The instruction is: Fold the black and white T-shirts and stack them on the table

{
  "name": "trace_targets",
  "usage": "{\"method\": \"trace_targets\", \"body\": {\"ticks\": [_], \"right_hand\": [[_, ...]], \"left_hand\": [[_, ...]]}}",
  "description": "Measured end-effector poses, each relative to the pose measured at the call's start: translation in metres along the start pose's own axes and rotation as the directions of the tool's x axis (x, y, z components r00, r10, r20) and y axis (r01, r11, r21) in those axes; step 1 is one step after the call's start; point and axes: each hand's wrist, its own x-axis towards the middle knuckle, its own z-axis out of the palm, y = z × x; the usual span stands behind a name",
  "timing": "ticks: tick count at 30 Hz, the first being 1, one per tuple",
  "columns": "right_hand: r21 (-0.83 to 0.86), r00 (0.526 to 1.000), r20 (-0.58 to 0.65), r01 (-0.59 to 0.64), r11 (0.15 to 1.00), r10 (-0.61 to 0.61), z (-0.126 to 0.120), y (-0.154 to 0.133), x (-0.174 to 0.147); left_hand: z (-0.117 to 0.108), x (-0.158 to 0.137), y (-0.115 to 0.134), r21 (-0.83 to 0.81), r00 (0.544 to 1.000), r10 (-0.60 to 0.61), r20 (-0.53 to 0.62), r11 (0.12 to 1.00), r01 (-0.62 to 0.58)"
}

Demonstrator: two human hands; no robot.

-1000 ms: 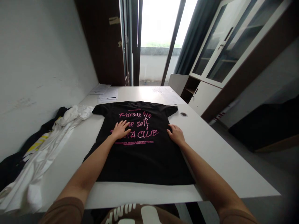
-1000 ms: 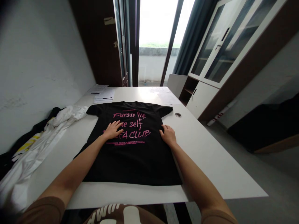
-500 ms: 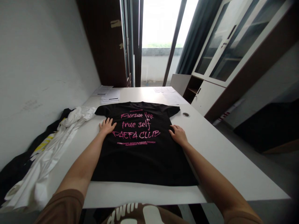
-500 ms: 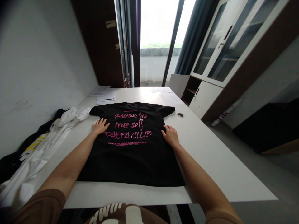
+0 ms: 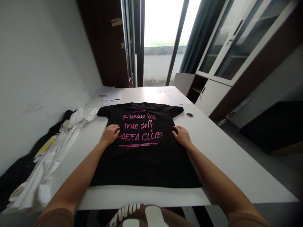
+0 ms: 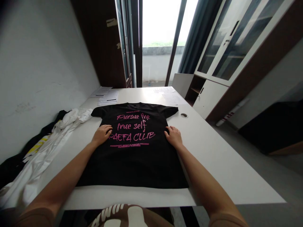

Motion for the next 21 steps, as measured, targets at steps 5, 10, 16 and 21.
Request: {"method": "trace_targets", "body": {"ticks": [5, 10, 16, 21], "right_hand": [[0.007, 1.000, -0.001, -0.008, 1.000, 0.008, 0.002, 0.001, 0.001], [0.009, 1.000, 0.008, -0.008, 1.000, 0.008, 0.002, 0.001, 0.001], [0.003, 1.000, 0.013, -0.013, 1.000, 0.013, 0.000, 0.000, 0.001], [0.014, 1.000, 0.012, -0.009, 1.000, 0.009, -0.001, -0.001, 0.000]], "left_hand": [[-0.010, -0.026, 0.050, -0.081, 0.967, 0.195, 0.165, 0.980, -0.183], [-0.025, -0.038, 0.105, -0.097, 0.918, 0.307, 0.252, 0.952, -0.292], [-0.048, -0.058, 0.177, -0.293, 0.747, 0.586, 0.314, 0.809, -0.510], [-0.056, -0.073, 0.202, -0.270, 0.680, 0.629, 0.376, 0.777, -0.569]]}}
